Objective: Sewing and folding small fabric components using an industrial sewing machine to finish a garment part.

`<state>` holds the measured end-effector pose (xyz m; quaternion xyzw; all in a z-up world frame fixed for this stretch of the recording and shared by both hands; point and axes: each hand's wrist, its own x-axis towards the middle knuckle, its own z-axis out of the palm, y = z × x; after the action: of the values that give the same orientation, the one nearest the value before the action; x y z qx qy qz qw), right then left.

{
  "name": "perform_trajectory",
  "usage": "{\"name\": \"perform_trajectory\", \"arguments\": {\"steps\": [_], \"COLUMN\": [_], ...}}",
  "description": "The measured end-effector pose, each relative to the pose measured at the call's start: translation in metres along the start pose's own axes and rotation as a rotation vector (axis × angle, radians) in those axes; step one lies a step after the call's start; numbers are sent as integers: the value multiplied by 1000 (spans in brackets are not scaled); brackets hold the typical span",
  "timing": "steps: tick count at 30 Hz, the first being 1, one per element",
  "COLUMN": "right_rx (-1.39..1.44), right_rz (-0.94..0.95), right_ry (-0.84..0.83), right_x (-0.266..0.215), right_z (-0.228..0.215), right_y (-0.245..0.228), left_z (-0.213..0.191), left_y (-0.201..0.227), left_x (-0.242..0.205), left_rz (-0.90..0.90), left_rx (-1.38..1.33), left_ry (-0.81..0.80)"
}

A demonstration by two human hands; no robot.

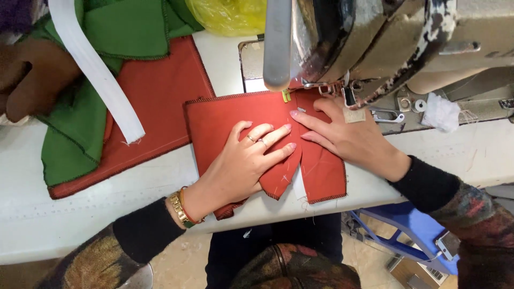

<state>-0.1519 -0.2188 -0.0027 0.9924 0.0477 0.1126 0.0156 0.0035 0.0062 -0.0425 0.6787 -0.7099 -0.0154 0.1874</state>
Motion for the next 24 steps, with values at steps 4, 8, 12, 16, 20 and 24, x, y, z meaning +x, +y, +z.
{"name": "perform_trajectory", "arguments": {"steps": [4, 8, 12, 16, 20, 24], "right_rx": [-107, -159, -102, -1, 297, 298], "right_rz": [36, 100, 145, -18, -204, -204], "right_ry": [-47, -111, -139, -65, 6, 6], "right_x": [-6, -13, -25, 1, 12, 9], "right_z": [6, 23, 47, 18, 10, 19], "right_y": [-2, 2, 6, 3, 10, 13], "left_z": [8, 7, 6, 6, -16, -16], "left_y": [-1, -4, -5, -9, -10, -11], "left_x": [0, 1, 2, 2, 9, 8], "left_rz": [11, 22, 23, 49, 102, 125], "left_rx": [-8, -11, -36, -41, -97, -101], "left_ry": [37, 32, 19, 20, -70, -51]}}
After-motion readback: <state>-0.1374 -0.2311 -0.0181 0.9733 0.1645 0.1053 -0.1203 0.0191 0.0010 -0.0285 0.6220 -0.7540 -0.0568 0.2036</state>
